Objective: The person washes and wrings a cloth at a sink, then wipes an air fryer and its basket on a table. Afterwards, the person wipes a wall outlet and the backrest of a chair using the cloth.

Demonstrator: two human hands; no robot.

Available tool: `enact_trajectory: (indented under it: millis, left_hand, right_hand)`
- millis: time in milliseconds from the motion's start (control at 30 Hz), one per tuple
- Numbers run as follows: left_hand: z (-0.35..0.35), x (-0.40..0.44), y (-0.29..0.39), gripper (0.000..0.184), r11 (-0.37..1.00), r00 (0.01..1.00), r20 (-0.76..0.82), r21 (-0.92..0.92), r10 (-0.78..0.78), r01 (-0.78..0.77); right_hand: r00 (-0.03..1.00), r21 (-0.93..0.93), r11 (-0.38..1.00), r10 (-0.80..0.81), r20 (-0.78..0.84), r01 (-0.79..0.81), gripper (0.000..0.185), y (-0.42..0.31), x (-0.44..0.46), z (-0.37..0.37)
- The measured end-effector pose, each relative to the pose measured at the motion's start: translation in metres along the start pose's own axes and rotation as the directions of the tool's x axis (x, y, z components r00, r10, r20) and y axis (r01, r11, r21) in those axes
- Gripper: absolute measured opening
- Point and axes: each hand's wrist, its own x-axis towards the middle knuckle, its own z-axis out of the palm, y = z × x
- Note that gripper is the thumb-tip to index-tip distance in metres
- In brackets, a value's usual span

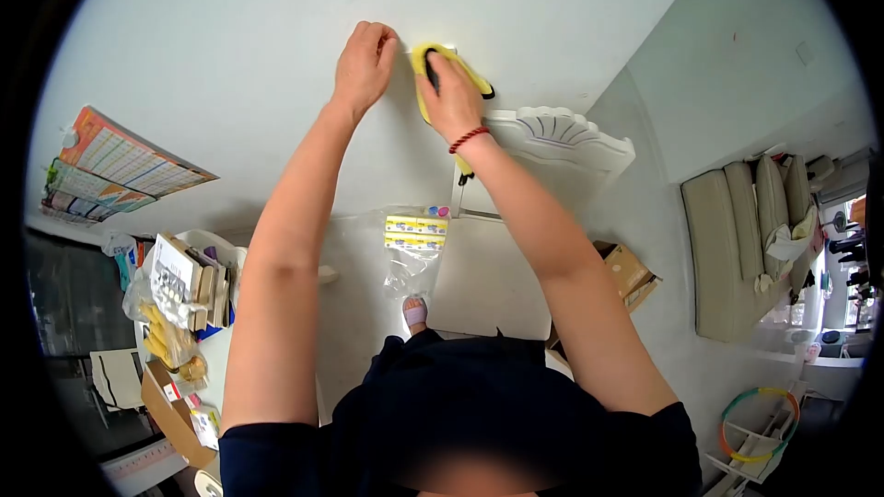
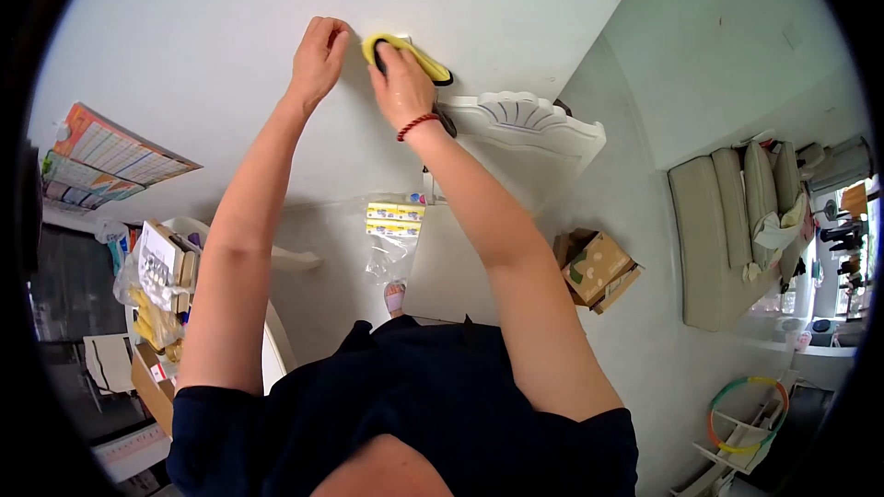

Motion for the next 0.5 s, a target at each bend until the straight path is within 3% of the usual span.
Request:
enact_trajectory:
  millis: [67, 167, 200, 267, 367, 400, 467, 500]
  left_hand:
    - [0.008, -0.004, -0.009, 0.006, 0.997, 0.997, -0.048, 0.036, 0.063, -0.062]
    - [0.009, -0.001, -0.01, 0.004, 0.994, 0.994, -0.051, 0.053, 0.099, -0.096]
    - [0.007, -0.002, -0.01, 0.004, 0.994, 0.995, -0.035, 0.048, 0.097, -0.095]
    - [0.005, -0.002, -0.011, 0.004, 0.991, 0.992, -0.009, 0.046, 0.124, -0.123]
    - [0.004, -0.001, -0.014, 0.005, 0.985, 0.986, -0.019, 0.063, 0.165, -0.163]
    - [0.005, -0.003, -0.014, 0.005, 0.984, 0.985, -0.023, 0.068, 0.169, -0.167]
    - [0.004, -0.004, -0.017, 0.005, 0.985, 0.985, -0.004, 0.018, 0.172, -0.171]
    - [0.002, -0.003, -0.017, 0.005, 0.985, 0.985, 0.004, -0.003, 0.175, -0.175]
  right_hand:
    - [0.995, -0.142, 0.99, -0.01, 0.099, 0.024, 0.029, 0.003, 0.003, 0.017]
    - [0.997, -0.197, 0.978, -0.055, 0.055, 0.065, 0.03, 0.021, 0.007, 0.016]
    - [0.995, -0.156, 0.983, 0.091, -0.048, -0.098, 0.03, 0.034, 0.003, 0.015]
    - [0.892, -0.039, 0.916, 0.378, -0.249, -0.399, 0.029, 0.061, -0.007, 0.013]
    - [0.884, 0.078, 0.939, 0.341, -0.32, -0.335, 0.03, 0.052, -0.012, 0.018]
    - [0.928, -0.057, 0.968, 0.215, -0.306, -0.243, 0.032, 0.032, -0.012, 0.024]
    - [0.981, -0.076, 0.996, 0.026, -0.191, -0.041, 0.032, 0.012, -0.004, 0.033]
    - [0.982, -0.091, 0.995, 0.021, -0.186, -0.038, 0.032, 0.017, 0.002, 0.037]
